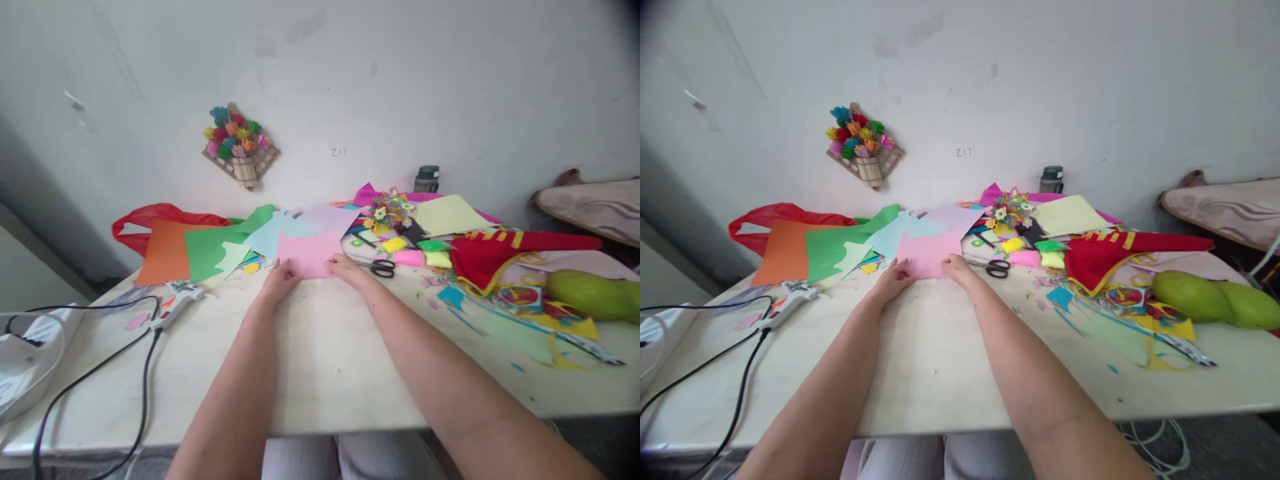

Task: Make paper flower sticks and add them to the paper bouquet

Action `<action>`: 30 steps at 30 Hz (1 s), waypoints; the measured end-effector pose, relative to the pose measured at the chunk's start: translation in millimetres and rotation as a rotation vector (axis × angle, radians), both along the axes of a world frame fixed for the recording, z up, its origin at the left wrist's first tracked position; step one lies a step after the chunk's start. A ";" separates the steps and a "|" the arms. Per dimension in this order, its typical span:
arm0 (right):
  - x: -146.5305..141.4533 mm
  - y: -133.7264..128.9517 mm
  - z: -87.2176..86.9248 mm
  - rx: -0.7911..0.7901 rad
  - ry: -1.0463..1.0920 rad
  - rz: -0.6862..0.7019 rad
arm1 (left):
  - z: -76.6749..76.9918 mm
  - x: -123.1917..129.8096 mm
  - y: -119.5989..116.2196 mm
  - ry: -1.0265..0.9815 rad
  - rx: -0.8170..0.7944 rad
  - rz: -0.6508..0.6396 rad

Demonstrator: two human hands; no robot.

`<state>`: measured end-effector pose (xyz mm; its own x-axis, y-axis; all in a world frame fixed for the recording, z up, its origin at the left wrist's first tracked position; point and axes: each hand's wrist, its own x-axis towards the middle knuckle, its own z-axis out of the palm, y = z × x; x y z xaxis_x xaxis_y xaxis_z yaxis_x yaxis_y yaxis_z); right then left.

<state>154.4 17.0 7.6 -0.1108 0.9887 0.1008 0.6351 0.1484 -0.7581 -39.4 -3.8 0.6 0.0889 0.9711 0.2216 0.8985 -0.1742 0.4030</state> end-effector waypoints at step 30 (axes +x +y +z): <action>-24.3 7.4 -16.0 0.142 -0.261 -0.143 | -4.3 5.2 8.0 0.282 0.056 0.181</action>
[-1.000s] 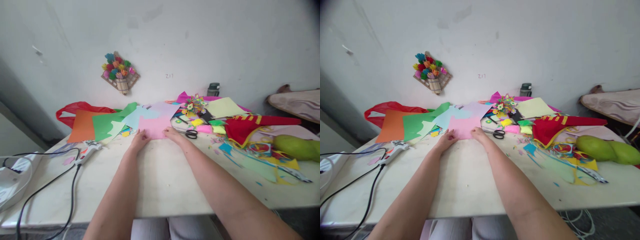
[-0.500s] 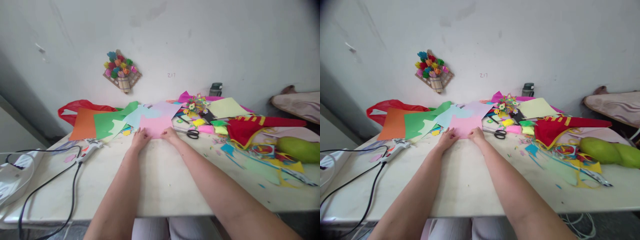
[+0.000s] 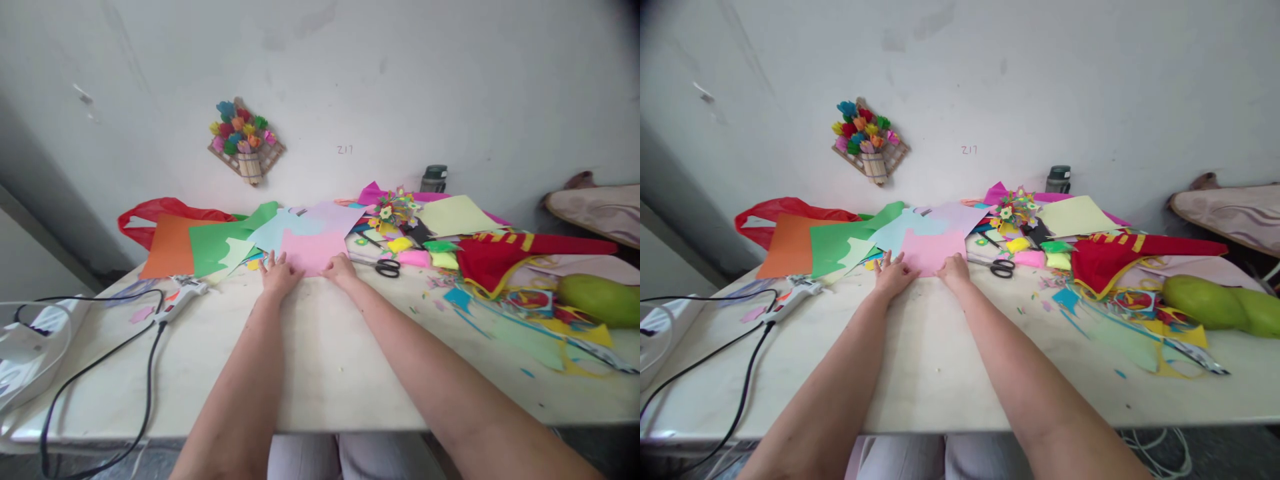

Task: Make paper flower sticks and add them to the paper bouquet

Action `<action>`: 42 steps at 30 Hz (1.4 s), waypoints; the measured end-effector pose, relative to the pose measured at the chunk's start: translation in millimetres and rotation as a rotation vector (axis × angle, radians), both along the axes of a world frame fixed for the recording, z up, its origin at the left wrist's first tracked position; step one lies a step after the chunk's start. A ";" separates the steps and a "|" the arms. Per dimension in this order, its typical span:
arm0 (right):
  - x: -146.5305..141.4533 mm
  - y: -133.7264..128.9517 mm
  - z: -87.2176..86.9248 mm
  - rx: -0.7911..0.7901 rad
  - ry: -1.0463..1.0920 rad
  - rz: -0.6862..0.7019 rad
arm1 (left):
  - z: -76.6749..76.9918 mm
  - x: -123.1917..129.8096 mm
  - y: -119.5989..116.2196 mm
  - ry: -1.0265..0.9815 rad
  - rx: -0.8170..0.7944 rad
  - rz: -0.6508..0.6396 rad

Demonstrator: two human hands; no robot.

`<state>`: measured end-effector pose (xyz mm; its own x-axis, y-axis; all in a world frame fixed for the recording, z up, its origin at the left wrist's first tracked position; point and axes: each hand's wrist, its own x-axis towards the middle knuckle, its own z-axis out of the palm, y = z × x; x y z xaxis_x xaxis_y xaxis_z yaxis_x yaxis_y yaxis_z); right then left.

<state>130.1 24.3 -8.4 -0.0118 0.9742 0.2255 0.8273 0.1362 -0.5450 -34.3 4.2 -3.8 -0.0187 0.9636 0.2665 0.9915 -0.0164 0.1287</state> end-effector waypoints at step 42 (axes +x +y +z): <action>-0.7 0.6 -2.3 -0.003 -0.087 0.044 | -1.7 -14.8 -6.6 -0.162 -0.023 0.099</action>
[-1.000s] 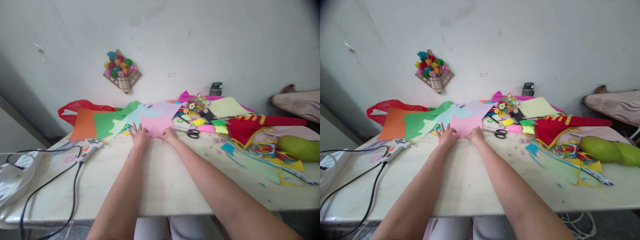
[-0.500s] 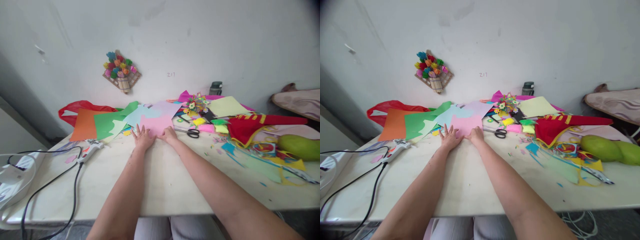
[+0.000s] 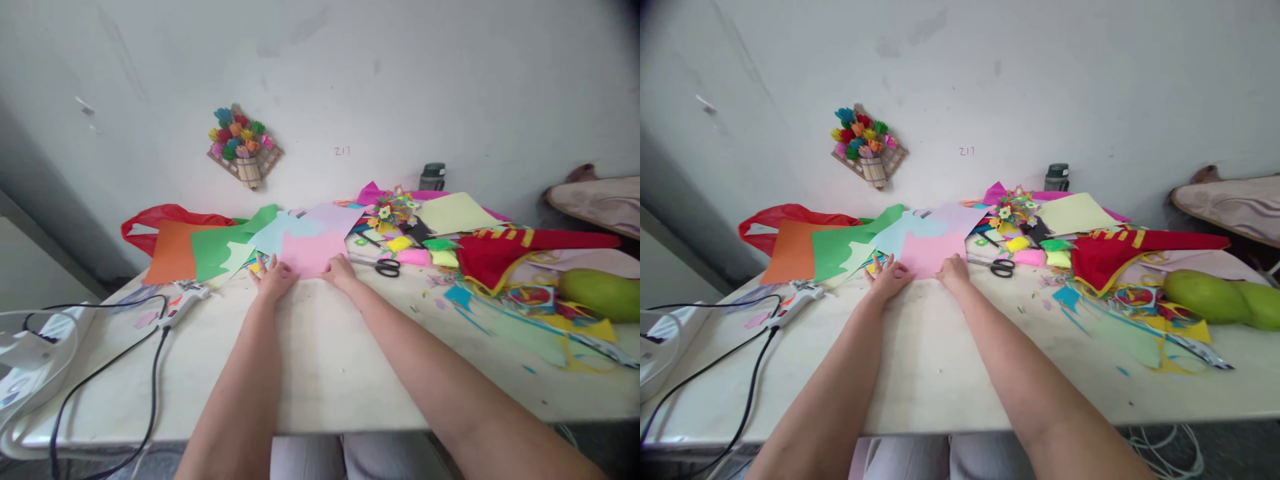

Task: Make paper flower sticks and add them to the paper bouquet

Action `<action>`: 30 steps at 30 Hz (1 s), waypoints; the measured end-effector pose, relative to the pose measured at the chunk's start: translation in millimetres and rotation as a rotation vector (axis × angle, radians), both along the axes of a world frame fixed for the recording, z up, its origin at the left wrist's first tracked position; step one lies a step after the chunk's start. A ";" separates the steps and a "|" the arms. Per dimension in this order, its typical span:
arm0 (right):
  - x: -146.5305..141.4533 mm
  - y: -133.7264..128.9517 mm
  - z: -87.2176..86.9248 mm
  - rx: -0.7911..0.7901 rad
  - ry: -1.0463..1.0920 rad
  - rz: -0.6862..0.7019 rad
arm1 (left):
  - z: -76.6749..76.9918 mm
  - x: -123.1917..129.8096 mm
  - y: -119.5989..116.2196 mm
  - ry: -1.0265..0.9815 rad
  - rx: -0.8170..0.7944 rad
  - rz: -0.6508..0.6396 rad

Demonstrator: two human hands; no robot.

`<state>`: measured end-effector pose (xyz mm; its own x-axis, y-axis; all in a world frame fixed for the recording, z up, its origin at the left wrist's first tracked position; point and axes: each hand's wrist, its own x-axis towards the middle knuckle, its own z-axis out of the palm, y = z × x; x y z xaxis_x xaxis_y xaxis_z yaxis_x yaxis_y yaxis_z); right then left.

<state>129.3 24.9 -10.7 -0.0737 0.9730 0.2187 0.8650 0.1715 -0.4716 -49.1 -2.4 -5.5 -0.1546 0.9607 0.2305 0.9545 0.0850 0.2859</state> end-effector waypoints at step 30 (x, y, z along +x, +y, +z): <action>-35.7 -14.0 -10.9 0.380 -0.079 0.523 | -1.5 -18.1 3.4 0.002 -0.044 0.031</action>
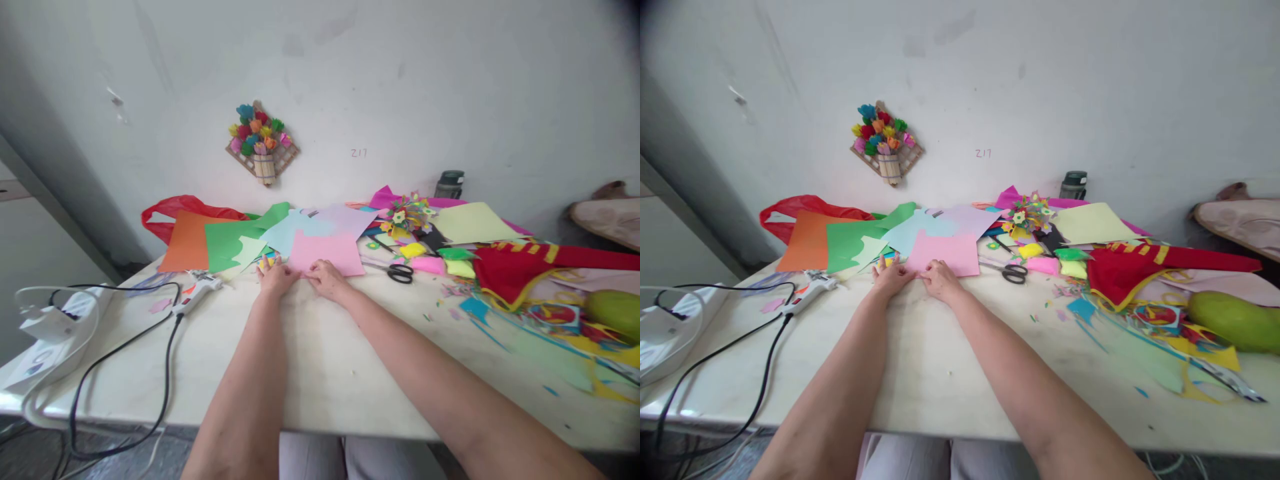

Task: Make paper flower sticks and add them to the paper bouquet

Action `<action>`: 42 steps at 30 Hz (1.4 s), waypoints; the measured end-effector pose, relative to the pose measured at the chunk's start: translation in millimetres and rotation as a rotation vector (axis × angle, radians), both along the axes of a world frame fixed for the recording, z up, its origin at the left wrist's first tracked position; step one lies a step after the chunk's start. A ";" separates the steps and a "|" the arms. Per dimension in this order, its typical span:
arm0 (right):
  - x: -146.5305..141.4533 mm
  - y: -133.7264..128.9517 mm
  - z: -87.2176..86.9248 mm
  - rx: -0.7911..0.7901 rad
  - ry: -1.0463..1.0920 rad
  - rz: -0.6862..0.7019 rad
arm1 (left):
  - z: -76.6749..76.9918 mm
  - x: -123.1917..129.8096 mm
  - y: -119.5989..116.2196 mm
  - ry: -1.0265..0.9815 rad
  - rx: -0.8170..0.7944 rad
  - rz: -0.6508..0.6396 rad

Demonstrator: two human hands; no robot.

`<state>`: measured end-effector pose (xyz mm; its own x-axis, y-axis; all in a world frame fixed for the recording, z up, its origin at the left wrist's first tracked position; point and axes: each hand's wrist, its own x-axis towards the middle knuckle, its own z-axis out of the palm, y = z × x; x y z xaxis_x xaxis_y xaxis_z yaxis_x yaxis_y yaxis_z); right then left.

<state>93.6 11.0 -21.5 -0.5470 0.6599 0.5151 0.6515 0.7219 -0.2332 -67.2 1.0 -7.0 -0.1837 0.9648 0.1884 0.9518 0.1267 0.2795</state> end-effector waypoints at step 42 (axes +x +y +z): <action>0.3 -17.1 10.9 -0.021 -0.262 -0.030 | 6.4 -1.6 -5.8 -0.052 -0.006 0.320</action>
<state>93.9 -6.1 -10.6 -0.6397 0.6868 0.3449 0.7126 0.6982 -0.0686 -68.8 -4.8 -0.6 -0.4871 0.8576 0.1653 0.8479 0.4189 0.3250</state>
